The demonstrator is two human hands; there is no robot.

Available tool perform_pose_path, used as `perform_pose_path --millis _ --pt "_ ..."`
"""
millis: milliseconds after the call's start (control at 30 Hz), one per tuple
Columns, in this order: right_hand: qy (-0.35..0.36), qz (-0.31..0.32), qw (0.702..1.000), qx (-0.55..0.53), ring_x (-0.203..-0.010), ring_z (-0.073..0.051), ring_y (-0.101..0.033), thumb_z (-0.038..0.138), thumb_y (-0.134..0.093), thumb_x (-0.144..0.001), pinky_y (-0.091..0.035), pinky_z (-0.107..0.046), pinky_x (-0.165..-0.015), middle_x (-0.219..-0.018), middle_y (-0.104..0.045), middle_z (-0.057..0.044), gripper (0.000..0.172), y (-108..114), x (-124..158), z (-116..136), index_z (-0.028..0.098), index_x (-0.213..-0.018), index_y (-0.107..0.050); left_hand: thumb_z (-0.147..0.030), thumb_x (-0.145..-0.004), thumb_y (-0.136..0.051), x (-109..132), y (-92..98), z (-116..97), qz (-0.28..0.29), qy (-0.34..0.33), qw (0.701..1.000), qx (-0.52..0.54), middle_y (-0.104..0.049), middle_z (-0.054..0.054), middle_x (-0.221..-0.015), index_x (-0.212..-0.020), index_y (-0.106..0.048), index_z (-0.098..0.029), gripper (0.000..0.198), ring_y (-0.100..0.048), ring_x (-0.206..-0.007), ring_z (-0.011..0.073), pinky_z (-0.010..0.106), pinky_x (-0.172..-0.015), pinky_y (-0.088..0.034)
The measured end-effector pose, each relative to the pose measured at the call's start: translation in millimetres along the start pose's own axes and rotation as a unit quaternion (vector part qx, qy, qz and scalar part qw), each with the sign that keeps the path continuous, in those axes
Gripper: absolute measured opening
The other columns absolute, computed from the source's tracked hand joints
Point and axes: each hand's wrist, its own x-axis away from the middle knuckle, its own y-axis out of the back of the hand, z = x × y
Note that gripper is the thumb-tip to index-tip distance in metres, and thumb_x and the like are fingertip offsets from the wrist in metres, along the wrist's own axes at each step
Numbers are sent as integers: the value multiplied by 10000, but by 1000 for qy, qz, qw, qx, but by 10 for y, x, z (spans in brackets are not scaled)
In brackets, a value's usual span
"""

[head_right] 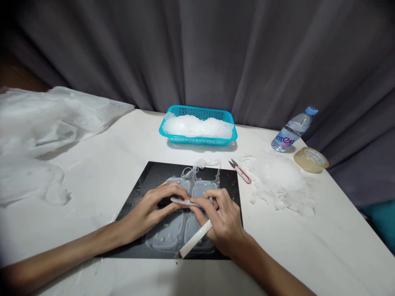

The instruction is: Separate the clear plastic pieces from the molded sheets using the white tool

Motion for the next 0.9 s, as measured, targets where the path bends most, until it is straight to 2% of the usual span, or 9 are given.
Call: perform_pose_path --millis 300,467,700,900 --pt "4 -4 1000 -5 -759 -156 -602 156 -669 -957 -541 -258 -640 -890 -592 -59 111 -5 -6 3 180 -1047 -729 -277 -1055 -567 15 -1 29 13 3 1000 -15 -697 14 -1070 -1066 -654 -242 94 -595 -1041 193 315 -952 -408" --pt "19 6 1000 2 -765 -156 -606 187 -636 -989 -546 -252 -632 -879 -600 -59 133 17 -31 15 182 -1095 -715 -269 -1054 -558 11 -7 29 13 -2 1000 -15 -696 23 -1076 -1073 -653 -240 101 -591 -1050 207 324 -951 -408" --pt "59 17 998 3 -680 -132 -533 149 -633 -974 -490 -234 -568 -843 -614 -46 134 31 -30 14 176 -1087 -701 -218 -1024 -595 2 -1 2 17 -14 1000 -4 -710 1 -1113 -1092 -664 -258 105 -601 -1068 200 316 -981 -397" --pt "54 17 998 8 -738 -141 -623 166 -664 -959 -532 -241 -633 -852 -642 -47 107 17 -32 26 173 -1063 -692 -268 -1029 -601 2 -5 15 18 -11 1000 -14 -715 26 -1097 -1088 -675 -244 98 -605 -1058 219 340 -972 -411"
